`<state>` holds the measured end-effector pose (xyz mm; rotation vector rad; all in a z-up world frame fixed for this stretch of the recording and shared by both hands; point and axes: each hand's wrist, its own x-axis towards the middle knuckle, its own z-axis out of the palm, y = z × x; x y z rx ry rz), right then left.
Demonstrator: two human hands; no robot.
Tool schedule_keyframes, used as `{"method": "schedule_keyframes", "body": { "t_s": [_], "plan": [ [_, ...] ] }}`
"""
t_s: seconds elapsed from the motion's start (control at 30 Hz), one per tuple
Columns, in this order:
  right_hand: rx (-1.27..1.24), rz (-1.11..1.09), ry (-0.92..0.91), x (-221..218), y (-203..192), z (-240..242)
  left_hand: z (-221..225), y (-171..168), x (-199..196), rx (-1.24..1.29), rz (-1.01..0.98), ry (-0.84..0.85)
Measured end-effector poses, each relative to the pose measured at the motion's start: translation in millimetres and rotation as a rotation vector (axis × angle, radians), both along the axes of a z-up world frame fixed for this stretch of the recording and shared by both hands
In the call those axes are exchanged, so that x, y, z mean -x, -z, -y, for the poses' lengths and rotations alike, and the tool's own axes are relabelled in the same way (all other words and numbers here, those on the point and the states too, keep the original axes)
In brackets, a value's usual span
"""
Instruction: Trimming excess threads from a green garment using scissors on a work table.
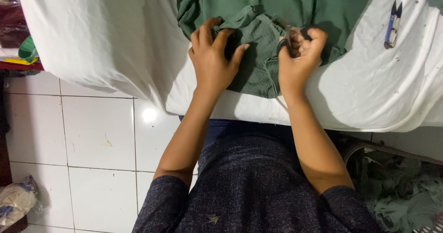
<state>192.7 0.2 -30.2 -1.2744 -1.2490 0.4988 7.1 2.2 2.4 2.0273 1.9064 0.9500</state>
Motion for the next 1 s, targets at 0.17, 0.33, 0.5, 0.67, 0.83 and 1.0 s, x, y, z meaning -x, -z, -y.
{"method": "schedule_keyframes", "body": {
  "t_s": [0.17, 0.33, 0.5, 0.67, 0.83, 1.0],
  "plan": [
    [0.003, -0.273, -0.046, -14, 20, -9, -19, 40, -2, -0.141, 0.029, 0.012],
    [0.025, -0.314, -0.038, -21, 27, -12, -18, 43, 6, -0.038, 0.211, 0.018],
    [-0.015, -0.262, -0.053, -15, 15, -10, -20, 48, 10, -0.019, 0.273, 0.015],
    [-0.014, -0.229, 0.011, -11, 17, -10, -17, 43, 13, -0.041, 0.348, 0.057],
    [-0.014, -0.219, 0.009, -9, 17, -10, -8, 41, 23, -0.154, 0.462, 0.109],
    [-0.041, -0.192, 0.001, -8, 14, -9, 8, 36, 17, -0.224, 0.512, -0.087]
  ]
}}
